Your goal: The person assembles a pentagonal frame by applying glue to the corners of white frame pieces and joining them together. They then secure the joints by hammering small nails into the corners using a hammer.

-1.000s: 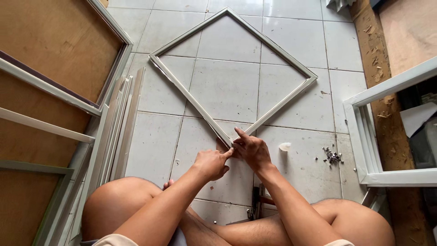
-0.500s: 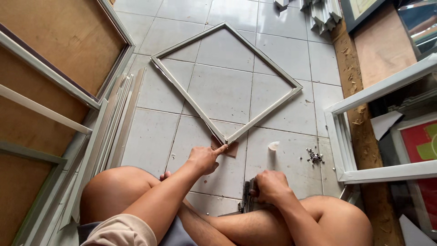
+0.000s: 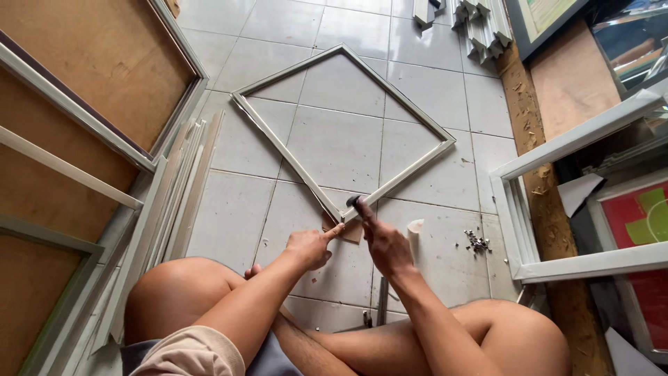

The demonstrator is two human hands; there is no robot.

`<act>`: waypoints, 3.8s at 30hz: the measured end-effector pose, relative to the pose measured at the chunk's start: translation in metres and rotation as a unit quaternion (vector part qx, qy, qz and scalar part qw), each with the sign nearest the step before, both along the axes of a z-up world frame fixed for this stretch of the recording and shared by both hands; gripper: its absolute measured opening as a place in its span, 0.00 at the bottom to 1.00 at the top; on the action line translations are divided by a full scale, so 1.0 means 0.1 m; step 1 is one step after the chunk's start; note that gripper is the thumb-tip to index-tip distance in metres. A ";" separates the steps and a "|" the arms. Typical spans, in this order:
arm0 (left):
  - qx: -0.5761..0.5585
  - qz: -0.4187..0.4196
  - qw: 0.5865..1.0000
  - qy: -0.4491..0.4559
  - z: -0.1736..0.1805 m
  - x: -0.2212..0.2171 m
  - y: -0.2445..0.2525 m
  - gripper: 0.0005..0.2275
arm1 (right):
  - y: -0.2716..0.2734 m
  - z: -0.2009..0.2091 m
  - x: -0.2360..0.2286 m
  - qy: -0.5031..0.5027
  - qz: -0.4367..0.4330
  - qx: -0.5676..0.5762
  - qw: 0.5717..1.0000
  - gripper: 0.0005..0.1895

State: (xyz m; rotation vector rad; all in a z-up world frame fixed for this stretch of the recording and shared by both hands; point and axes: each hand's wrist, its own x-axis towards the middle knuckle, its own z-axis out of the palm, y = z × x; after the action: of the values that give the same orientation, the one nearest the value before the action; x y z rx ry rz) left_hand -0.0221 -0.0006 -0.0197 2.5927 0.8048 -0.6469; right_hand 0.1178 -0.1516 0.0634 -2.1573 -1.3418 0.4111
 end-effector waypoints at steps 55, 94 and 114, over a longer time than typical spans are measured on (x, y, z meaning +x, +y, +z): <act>-0.057 0.017 0.997 0.040 0.20 0.01 -0.01 0.35 | 0.10 -0.05 -0.15 0.018 -0.022 -0.169 0.985 0.28; 0.019 -0.054 0.998 -0.030 0.05 0.06 -0.07 0.36 | -0.09 0.48 0.61 0.232 -0.294 0.256 0.891 0.12; 0.035 -0.042 0.998 -0.040 0.05 0.18 -0.09 0.36 | 0.65 -1.13 0.40 0.011 0.029 0.106 0.994 0.20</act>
State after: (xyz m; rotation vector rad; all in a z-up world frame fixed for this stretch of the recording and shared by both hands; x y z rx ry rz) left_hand -0.0036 -0.0096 -0.0150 2.7085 0.7087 -0.5435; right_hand 0.1575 -0.0864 -0.0497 -1.9391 -1.3722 0.2999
